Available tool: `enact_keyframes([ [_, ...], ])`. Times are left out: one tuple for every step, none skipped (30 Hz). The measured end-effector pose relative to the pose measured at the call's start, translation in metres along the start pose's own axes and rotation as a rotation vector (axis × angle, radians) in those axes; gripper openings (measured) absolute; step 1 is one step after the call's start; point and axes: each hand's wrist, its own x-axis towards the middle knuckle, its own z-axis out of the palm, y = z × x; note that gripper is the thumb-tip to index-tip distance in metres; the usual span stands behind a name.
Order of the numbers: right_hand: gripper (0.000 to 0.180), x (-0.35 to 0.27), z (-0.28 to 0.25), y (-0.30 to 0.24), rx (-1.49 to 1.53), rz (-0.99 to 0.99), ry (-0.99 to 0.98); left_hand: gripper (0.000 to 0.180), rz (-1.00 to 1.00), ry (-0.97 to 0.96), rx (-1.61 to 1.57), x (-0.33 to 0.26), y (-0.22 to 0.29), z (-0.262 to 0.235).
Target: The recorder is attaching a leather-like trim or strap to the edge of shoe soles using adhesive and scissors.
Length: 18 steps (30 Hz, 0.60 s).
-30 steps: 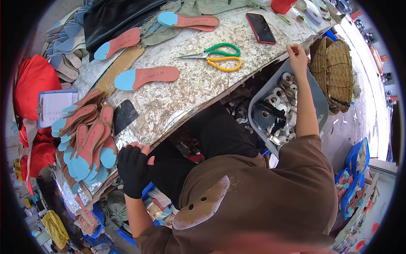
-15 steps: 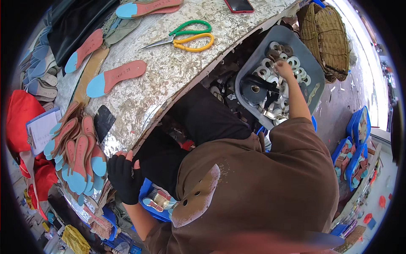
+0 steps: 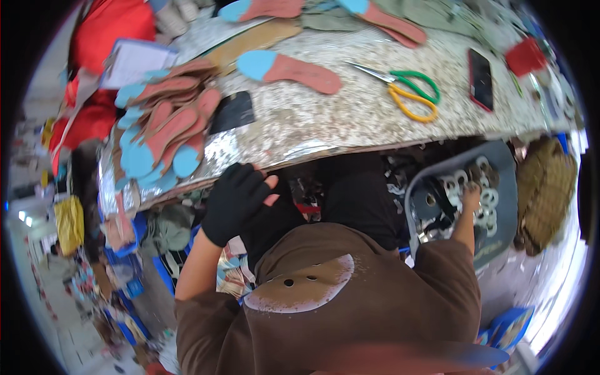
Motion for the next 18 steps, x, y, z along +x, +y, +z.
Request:
enact_keyframes([
  [0.043,-0.010,-0.010,-0.016,0.030,0.029,0.012,0.035,0.004,0.004,-0.051,0.001,0.005,0.003],
  [0.043,-0.017,-0.028,-0.027,0.051,0.070,0.037,0.035,0.022,0.016,-0.113,0.003,0.010,0.007],
  [0.042,-0.019,-0.039,-0.035,0.243,-0.007,0.058,0.035,0.002,0.023,-0.105,0.002,0.014,0.011],
  [0.042,-0.017,-0.050,-0.040,0.431,-0.076,0.080,0.032,0.037,0.048,-0.225,0.003,0.019,0.018],
  [0.031,-0.026,-0.059,-0.072,0.689,-0.067,-0.020,0.030,0.059,0.067,-0.330,0.004,0.027,0.025],
  [0.031,-0.041,-0.068,-0.098,0.690,-0.076,-0.025,0.030,0.069,0.077,-0.410,0.007,0.036,0.034],
  [0.025,-0.057,-0.078,-0.118,0.884,-0.134,-0.087,0.029,0.089,0.085,-0.494,0.014,0.045,0.044],
  [0.019,-0.076,-0.088,-0.140,1.080,-0.193,-0.150,0.031,0.070,0.078,-0.625,0.020,0.054,0.057],
  [0.016,-0.101,-0.105,-0.170,1.094,-0.230,-0.204,0.034,0.052,0.070,-0.756,0.027,0.065,0.072],
  [0.014,-0.127,-0.122,-0.201,1.106,-0.267,-0.258,0.038,0.008,0.067,-0.901,0.036,0.078,0.089],
  [0.015,-0.153,-0.134,-0.222,1.126,-0.271,-0.330,0.041,-0.028,0.058,-1.051,0.048,0.091,0.106],
  [0.016,-0.176,-0.144,-0.241,1.145,-0.277,-0.404,0.048,-0.083,0.066,-1.126,0.060,0.103,0.120],
  [0.015,-0.196,-0.153,-0.260,1.188,-0.319,-0.437,0.054,-0.141,0.073,-1.201,0.069,0.113,0.129],
  [0.015,-0.214,-0.158,-0.277,1.229,-0.362,-0.469,0.054,-0.131,0.073,-1.206,0.077,0.124,0.130],
  [0.015,-0.228,-0.159,-0.289,1.252,-0.383,-0.453,0.059,-0.215,0.179,-1.222,0.085,0.134,0.126],
  [0.015,-0.240,-0.160,-0.300,1.272,-0.406,-0.440,0.064,-0.303,0.288,-1.236,0.088,0.141,0.122],
  [0.014,-0.251,-0.165,-0.313,1.257,-0.419,-0.416,0.067,-0.359,0.266,-1.179,0.087,0.143,0.119],
  [0.012,-0.258,-0.168,-0.323,1.243,-0.433,-0.392,0.067,-0.351,0.269,-1.190,0.083,0.142,0.120],
])
